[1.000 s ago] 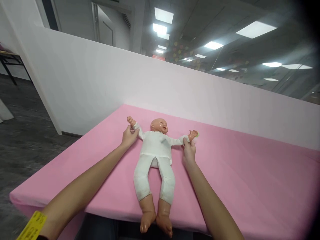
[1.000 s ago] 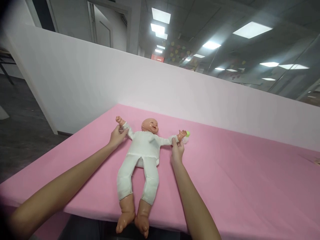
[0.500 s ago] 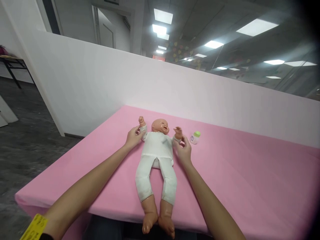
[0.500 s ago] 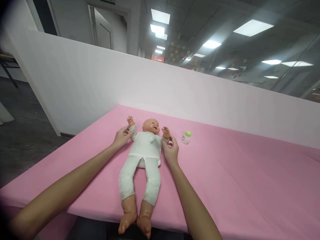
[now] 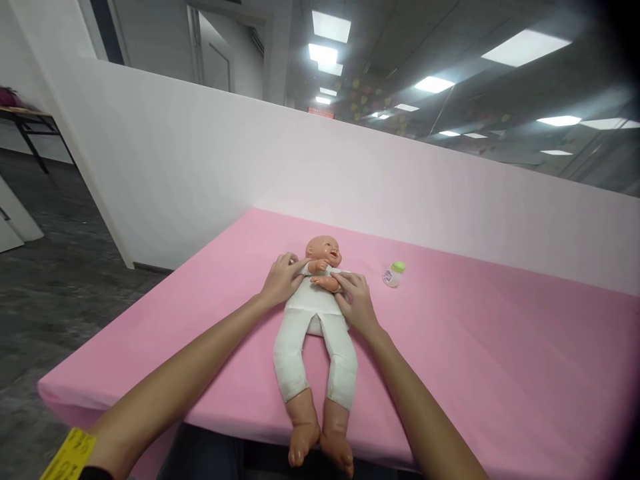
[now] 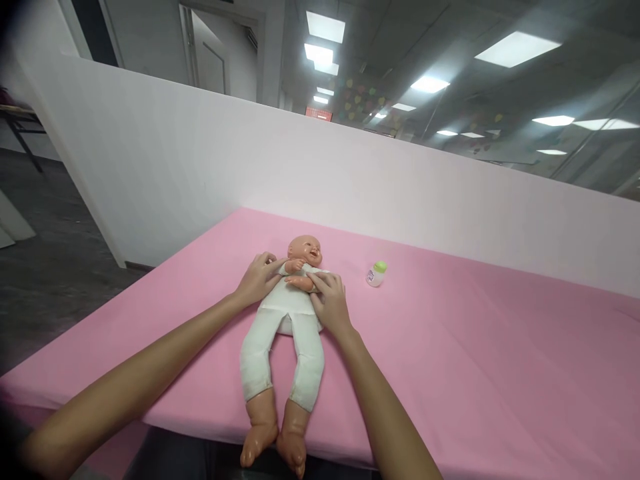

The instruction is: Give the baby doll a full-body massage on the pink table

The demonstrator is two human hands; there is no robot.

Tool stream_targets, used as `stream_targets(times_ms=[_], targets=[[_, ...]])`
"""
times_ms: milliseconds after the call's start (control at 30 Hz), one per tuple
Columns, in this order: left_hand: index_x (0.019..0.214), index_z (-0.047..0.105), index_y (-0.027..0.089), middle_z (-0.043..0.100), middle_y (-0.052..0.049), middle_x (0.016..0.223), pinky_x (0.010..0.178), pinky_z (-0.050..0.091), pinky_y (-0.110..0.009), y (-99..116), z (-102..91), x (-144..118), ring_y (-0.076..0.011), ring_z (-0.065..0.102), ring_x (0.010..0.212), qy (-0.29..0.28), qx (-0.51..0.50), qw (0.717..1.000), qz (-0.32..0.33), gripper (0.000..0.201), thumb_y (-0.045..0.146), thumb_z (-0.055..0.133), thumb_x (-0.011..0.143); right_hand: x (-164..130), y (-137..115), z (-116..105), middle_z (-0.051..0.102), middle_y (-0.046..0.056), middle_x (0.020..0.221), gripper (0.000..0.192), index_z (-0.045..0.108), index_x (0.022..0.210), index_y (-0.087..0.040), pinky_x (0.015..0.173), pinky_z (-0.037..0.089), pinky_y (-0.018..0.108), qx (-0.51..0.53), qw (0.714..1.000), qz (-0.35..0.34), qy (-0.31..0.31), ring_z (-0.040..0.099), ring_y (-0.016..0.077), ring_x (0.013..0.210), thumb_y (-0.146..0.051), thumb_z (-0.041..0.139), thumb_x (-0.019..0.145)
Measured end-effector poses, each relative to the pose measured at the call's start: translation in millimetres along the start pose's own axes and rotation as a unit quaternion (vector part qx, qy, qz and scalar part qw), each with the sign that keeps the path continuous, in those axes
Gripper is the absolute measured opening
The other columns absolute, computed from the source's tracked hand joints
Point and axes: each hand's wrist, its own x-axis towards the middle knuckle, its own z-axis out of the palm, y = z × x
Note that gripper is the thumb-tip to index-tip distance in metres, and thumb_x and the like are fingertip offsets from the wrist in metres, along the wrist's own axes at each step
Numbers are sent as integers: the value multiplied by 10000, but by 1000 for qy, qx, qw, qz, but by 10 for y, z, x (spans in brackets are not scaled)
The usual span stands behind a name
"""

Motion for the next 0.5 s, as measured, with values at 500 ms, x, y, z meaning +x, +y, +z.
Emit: stream_targets(times_ms=[500], targets=[[984,623,197,708,-80,1014,754,503,-324,-502,-14,77,-249,675,943,140,-316,851,-396,337,447,710,775,-15,568,-110,692,69,1188,628,596,1352,-245,809,597,341,381,796,389,262,695,219,1003,-466,744,783]])
